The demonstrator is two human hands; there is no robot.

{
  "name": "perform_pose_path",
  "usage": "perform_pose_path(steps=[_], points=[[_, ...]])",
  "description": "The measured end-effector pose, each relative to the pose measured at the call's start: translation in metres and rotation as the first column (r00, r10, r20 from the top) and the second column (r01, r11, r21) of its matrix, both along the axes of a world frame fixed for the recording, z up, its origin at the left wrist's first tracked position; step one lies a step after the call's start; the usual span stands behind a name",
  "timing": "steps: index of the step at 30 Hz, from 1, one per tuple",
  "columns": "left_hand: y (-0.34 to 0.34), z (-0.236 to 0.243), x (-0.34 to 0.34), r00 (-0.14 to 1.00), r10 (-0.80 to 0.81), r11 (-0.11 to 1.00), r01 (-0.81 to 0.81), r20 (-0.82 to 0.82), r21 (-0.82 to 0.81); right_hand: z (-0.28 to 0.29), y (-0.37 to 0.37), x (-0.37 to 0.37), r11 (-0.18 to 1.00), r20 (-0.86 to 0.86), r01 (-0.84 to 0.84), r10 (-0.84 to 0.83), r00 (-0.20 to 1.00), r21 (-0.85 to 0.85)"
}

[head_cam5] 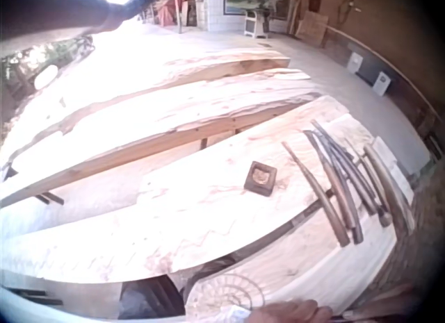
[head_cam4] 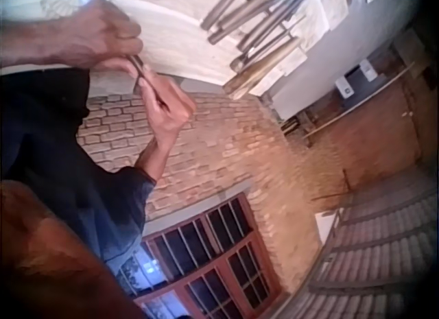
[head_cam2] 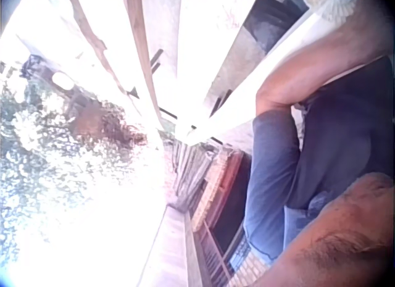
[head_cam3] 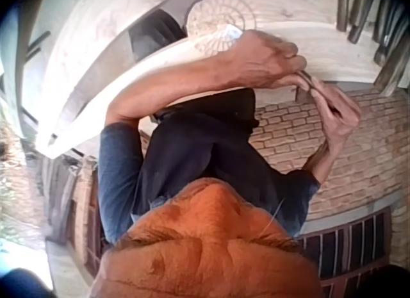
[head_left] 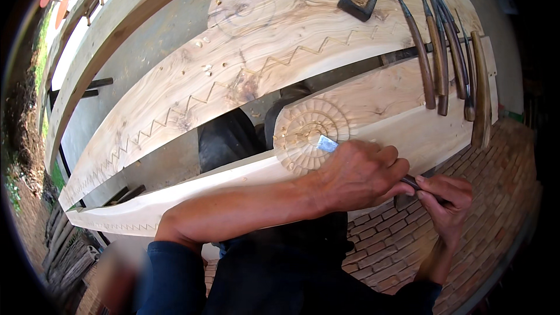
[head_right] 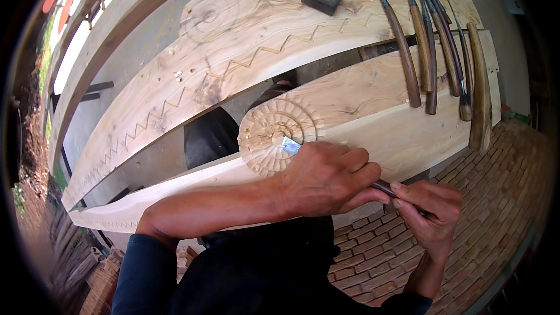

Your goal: The person carves a spiral pattern into a wooden board using various chisels and a mallet. They repeatedly strike the chisel to deepen the grooves and switch between different tools to refine the design.

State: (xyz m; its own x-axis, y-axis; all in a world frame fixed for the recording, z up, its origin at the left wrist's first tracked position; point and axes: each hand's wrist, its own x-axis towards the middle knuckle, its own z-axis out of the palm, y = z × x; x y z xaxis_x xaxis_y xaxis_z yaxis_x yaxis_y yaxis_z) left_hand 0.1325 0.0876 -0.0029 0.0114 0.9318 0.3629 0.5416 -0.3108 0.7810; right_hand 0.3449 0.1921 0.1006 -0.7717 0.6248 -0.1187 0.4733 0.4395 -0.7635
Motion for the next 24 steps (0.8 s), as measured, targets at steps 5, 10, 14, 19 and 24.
perform_pose_path(steps=[5, 10, 14, 19, 24], points=[[0.000, -0.001, 0.000, 1.000, -0.007, 1.000, 0.008, -0.008, 0.018, 0.004, -0.004, -0.003, 1.000, 0.036, 0.012, -0.013, 0.999, 0.019], [-0.004, -0.002, -0.001, 1.000, -0.015, 0.977, 0.020, -0.026, 0.211, 0.021, -0.016, 0.000, 0.992, 0.019, -0.031, 0.029, 0.999, 0.122], [-0.007, -0.002, -0.003, 1.000, -0.011, 0.978, 0.011, -0.001, 0.208, 0.028, -0.032, -0.009, 0.988, 0.075, 0.024, -0.035, 0.997, 0.151], [-0.007, -0.002, -0.004, 1.000, -0.011, 0.987, 0.007, 0.024, 0.158, 0.030, -0.032, -0.014, 0.991, 0.103, 0.040, -0.053, 0.993, 0.126], [-0.007, -0.001, -0.003, 1.000, 0.004, 0.990, -0.008, 0.028, 0.141, 0.031, -0.034, -0.016, 0.991, 0.120, 0.065, -0.079, 0.990, 0.118]])
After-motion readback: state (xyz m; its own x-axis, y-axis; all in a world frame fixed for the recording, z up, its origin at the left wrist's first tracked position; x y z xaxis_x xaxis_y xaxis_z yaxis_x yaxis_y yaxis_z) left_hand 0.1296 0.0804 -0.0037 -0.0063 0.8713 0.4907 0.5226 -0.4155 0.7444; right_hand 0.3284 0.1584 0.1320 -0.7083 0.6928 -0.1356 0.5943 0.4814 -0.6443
